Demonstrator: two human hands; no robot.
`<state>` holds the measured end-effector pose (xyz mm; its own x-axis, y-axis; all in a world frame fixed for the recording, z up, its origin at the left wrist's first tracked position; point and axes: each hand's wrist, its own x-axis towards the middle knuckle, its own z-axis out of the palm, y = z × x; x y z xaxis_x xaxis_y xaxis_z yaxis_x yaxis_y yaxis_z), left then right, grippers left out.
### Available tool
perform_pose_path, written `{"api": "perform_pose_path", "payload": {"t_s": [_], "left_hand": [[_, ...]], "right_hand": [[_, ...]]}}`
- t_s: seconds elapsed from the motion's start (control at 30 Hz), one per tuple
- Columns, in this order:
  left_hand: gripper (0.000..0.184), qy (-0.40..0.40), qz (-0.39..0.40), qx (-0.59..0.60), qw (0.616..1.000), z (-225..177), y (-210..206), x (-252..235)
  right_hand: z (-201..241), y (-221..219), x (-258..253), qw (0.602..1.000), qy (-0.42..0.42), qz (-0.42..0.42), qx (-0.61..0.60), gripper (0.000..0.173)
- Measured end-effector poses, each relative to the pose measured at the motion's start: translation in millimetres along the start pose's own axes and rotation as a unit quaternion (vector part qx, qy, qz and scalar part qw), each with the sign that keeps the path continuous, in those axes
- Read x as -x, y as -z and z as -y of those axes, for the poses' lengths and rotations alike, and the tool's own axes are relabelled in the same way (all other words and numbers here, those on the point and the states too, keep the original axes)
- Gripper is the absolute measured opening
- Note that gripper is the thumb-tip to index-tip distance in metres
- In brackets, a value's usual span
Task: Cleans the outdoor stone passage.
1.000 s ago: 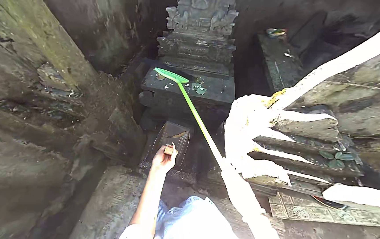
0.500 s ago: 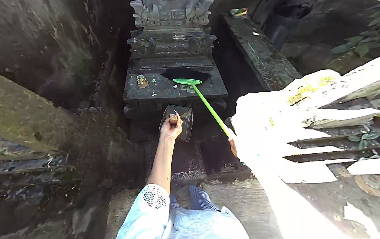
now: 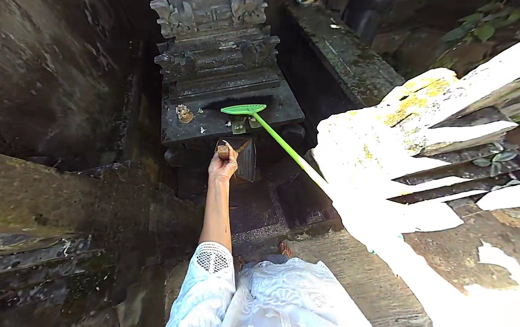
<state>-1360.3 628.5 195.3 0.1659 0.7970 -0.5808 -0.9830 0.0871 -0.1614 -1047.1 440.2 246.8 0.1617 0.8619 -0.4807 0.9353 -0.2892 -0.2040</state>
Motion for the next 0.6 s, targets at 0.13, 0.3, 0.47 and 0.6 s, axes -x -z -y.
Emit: {"api": "perform_pose_path", "payload": {"t_s": [0.13, 0.3, 0.47, 0.6], "left_hand": [[0.030, -0.015, 0.003, 0.000, 1.000, 8.3, -14.4, 0.5], [0.032, -0.017, 0.013, -0.010, 1.000, 19.6, -33.9, -2.4], [0.030, -0.025, 0.035, 0.017, 0.999, 11.1, -44.5, -4.7], [0.030, -0.021, 0.026, -0.004, 0.999, 0.7, -40.4, -1.5]], "right_hand": [[8.3, -10.0, -44.9, 0.999, -0.032, 0.031, -0.002, 0.055], [18.6, -38.1, -24.3, 0.996, -0.059, 0.061, -0.036, 0.059], [2.8, -68.1, 39.7, 0.997, -0.016, 0.072, -0.031, 0.060], [-12.0, -75.7, 120.8, 0.996, -0.012, 0.071, -0.059, 0.057]]}}
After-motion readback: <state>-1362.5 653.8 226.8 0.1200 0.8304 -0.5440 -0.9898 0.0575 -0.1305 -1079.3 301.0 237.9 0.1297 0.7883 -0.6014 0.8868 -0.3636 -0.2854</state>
